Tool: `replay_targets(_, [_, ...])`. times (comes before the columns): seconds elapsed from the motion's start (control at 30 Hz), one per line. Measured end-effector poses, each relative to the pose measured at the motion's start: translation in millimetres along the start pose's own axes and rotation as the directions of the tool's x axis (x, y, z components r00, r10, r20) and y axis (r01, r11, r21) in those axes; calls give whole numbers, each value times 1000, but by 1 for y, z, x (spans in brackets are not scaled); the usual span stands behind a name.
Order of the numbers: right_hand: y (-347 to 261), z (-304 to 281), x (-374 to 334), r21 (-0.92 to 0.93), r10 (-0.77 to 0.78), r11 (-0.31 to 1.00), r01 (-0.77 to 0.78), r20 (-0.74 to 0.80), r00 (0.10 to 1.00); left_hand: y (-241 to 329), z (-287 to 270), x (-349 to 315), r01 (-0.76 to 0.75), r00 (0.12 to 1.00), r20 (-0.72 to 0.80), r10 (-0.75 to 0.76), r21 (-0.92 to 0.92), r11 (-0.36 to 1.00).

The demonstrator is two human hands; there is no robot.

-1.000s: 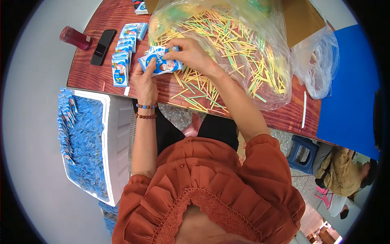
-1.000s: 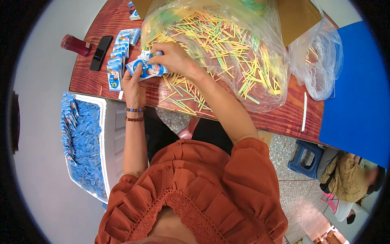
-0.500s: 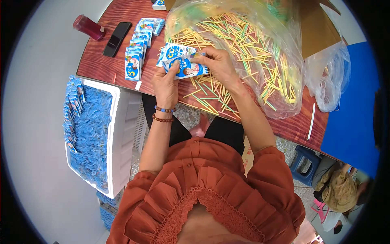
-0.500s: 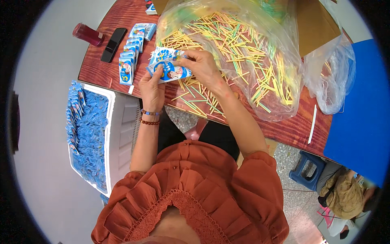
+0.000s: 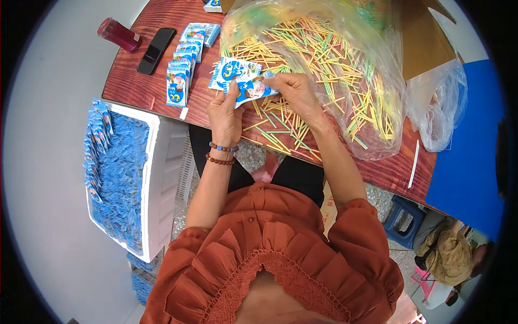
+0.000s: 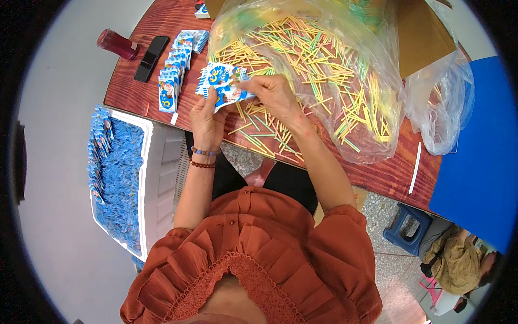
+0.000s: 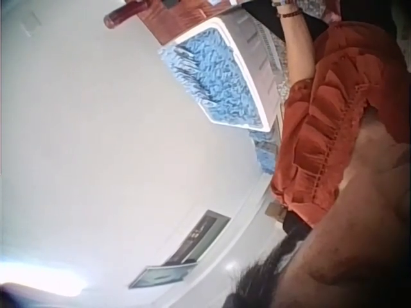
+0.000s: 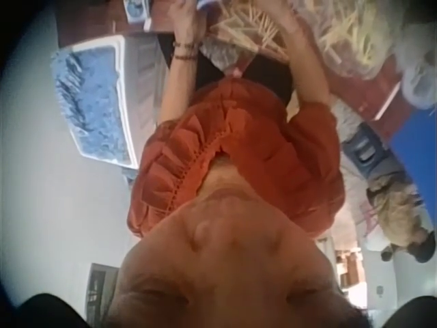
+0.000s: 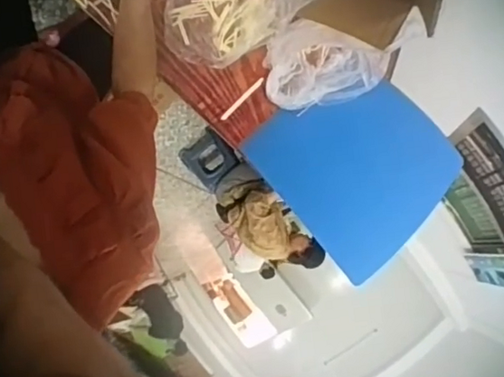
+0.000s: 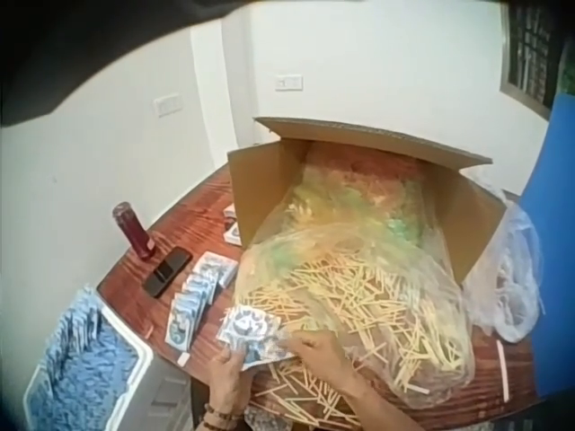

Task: Packing small blue packets into a box filled with yellow shredded paper packing material.

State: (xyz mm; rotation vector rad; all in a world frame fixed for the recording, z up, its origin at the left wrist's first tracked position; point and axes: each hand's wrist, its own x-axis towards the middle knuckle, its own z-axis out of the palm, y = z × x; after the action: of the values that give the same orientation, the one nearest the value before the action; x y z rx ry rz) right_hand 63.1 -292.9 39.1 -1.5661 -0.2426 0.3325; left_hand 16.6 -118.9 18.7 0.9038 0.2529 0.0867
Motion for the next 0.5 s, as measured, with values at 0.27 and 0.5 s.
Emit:
replay_targets(0.27, [-12, -19, -8, -256, -448, 855, 451, 73, 891, -5, -3, 2, 71, 995, 78, -64, -92, 993])
replay_targets(0.5, [-25, -25, -10, -333, -602, 747, 575, 28, 798, -3, 3, 2, 37, 995, 97, -32, -55, 998])
